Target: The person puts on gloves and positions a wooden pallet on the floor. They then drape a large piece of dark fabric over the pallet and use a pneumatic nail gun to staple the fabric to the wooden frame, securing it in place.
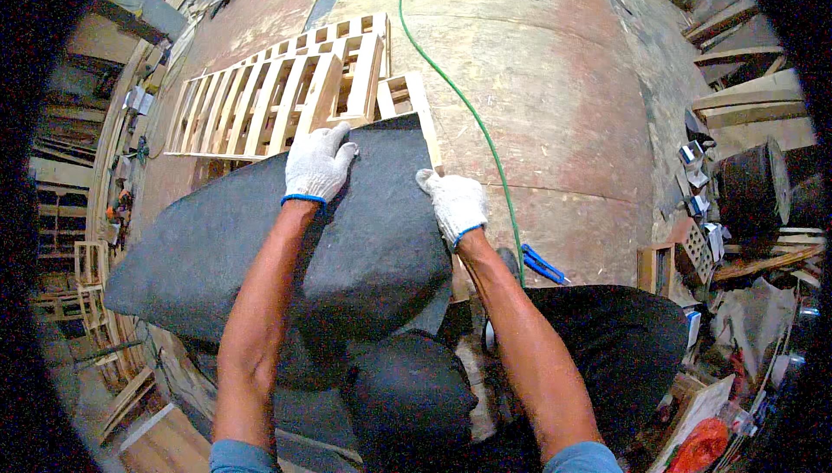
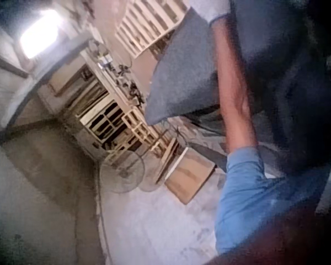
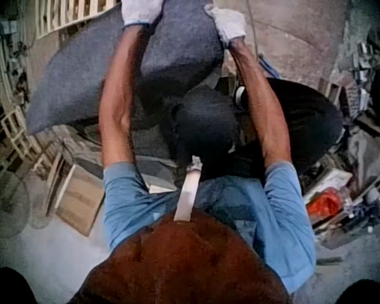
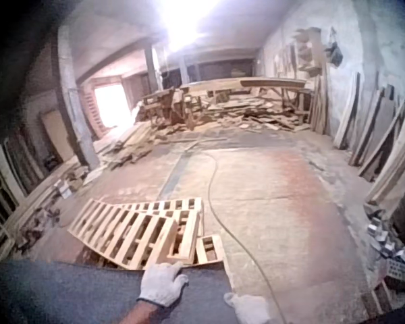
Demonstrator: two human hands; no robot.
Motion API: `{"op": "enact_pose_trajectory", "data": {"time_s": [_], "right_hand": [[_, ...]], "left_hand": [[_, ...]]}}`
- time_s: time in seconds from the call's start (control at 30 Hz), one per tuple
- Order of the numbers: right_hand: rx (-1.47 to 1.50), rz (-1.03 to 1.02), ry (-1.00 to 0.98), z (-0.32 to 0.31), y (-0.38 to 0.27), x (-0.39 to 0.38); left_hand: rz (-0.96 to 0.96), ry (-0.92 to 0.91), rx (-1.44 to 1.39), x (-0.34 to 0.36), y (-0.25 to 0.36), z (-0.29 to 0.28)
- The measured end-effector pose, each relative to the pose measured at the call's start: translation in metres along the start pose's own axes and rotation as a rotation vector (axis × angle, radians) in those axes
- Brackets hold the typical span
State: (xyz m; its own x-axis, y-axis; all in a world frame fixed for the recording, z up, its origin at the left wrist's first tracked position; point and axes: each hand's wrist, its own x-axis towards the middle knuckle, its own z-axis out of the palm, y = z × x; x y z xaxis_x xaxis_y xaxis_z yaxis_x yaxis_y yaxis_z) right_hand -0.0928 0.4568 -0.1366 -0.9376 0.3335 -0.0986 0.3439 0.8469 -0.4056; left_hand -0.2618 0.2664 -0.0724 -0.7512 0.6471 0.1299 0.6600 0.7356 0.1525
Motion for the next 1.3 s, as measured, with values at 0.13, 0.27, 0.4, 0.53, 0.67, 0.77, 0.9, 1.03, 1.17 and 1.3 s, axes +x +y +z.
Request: {"op": "enact_pose_trajectory", "data": {"time_s": [0.13,0.27,0.4,0.53,0.67,0.77,0.9,1.03,1.17,1.3], "right_hand": [[-0.026,0.027,-0.039,0.000,0.005,0.008],[0.043,0.117,-0.134,-0.001,0.004,0.011],[0.038,0.029,-0.034,-0.001,0.006,0.010],[0.311,0.292,0.018,-0.027,-0.019,0.000],[0.088,0.099,0.271,-0.027,-0.025,0.009],[0.081,-0.162,0.441,-0.016,-0.028,0.021],[-0.004,-0.239,0.313,-0.008,-0.031,0.036],[0.026,-0.213,0.180,-0.011,-0.028,0.054],[0.047,-0.232,0.167,-0.014,-0.028,0.064],[0.000,-0.232,0.106,-0.030,-0.035,0.079]], "left_hand": [[0.020,0.053,0.062,0.003,0.005,0.012],[0.069,0.080,0.091,-0.002,0.012,0.007],[0.122,0.162,0.119,-0.002,0.008,0.022],[0.026,0.037,0.112,0.000,0.008,0.020],[0.012,0.054,0.127,0.004,0.012,0.020],[0.008,0.063,0.130,0.009,0.018,0.027],[0.096,0.160,0.180,0.010,0.007,0.040],[0.074,0.050,0.108,0.016,0.007,0.039],[0.041,-0.077,0.139,0.018,0.029,0.016],[0.104,-0.079,0.091,0.026,0.032,0.019]]}}
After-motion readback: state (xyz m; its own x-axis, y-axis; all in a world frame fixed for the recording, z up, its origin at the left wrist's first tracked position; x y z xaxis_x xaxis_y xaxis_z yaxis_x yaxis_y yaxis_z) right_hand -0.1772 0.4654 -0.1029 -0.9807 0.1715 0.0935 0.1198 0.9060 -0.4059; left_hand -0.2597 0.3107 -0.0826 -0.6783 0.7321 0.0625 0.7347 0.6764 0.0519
